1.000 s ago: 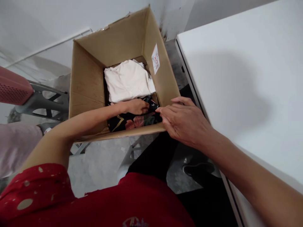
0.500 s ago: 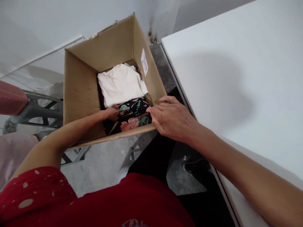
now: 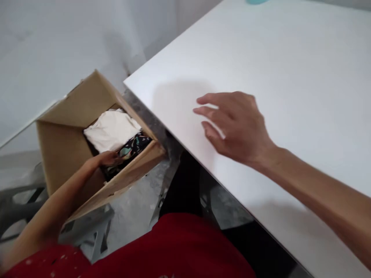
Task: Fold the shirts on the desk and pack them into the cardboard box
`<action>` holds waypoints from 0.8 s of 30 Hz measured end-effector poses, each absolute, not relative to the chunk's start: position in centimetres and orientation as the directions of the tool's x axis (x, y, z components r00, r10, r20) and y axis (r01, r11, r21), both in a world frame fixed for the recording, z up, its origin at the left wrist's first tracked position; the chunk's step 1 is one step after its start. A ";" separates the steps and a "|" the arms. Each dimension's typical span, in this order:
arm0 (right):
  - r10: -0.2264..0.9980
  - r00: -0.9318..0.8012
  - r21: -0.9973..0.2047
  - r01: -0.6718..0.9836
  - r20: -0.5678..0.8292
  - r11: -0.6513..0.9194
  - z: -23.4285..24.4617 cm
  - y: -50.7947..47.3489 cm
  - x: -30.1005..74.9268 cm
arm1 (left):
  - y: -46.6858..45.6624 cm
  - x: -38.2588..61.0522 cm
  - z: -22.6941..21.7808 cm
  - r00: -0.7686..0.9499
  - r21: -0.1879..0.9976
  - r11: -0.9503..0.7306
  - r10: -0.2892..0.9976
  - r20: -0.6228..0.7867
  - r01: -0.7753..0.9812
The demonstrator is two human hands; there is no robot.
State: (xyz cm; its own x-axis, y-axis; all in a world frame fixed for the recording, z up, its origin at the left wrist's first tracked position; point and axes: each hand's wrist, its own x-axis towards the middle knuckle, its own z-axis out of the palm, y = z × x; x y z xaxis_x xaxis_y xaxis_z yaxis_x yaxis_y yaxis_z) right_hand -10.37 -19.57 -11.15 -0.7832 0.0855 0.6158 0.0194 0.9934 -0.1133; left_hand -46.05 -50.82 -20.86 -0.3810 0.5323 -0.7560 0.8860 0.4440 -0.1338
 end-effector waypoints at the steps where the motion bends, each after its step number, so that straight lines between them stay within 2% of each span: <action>1: 0.158 -0.776 -0.116 0.110 0.611 0.987 -10.8 -18.6 -7.6 | -50.1 -46.4 -19.1 -0.450 -0.229 0.432 0.526 -0.722 0.872; 6: 0.547 -0.659 -0.158 0.554 0.517 0.817 -10.1 -16.4 7.3 | -44.8 -46.4 -8.6 -0.600 -0.468 0.393 0.647 -0.471 0.792; 9: 0.693 -0.500 -0.193 0.722 0.520 0.665 -11.5 -16.9 15.6 | -39.6 -44.0 -3.4 -0.602 -0.482 0.446 0.763 -0.236 0.754; 11: 0.754 -0.351 -0.253 0.792 0.555 0.555 -13.0 -18.1 20.0 | -35.4 -41.5 -1.5 -0.503 -0.405 0.416 0.854 -0.132 0.814; 13: 0.811 -0.204 -0.355 0.822 0.548 0.446 -14.5 -19.7 23.0 | -30.6 -38.6 -0.8 -0.337 -0.278 0.301 0.937 -0.091 0.912; 14: 0.796 -0.107 -0.403 0.817 0.596 0.411 -15.1 -20.4 24.1 | -27.9 -36.9 -0.8 -0.242 -0.200 0.223 0.967 -0.078 0.954; 16: 0.794 -0.057 -0.377 0.858 0.605 0.349 -16.1 -21.2 25.3 | -22.4 -32.8 -1.7 -0.081 -0.051 0.079 0.996 -0.046 0.996; 18: 0.824 0.002 -0.429 0.855 0.566 0.292 -16.5 -21.0 25.9 | -17.1 -27.7 -3.4 0.033 0.083 -0.035 0.999 0.024 0.996; 20: 0.845 0.034 -0.477 0.837 0.534 0.267 -16.5 -20.4 26.1 | -12.7 -22.0 -5.6 0.140 0.200 -0.169 0.978 0.153 0.965; 21: 0.848 0.034 -0.494 0.825 0.529 0.275 -16.4 -20.2 26.1 | -10.9 -19.2 -6.8 0.168 0.255 -0.236 0.951 0.261 0.938; 24: 0.852 -0.013 -0.524 0.784 0.523 0.334 -16.1 -20.0 25.9 | -7.7 -12.4 -10.4 0.292 0.305 -0.392 0.899 0.326 0.868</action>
State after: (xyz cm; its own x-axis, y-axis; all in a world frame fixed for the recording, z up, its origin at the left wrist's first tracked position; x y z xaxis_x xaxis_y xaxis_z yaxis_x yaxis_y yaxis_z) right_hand 25.94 -19.97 -16.13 -0.0130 0.8520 0.5234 0.7840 0.3336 -0.5236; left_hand -12.44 -7.70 -10.41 0.2921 0.8992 0.3258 0.8676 -0.3925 0.3053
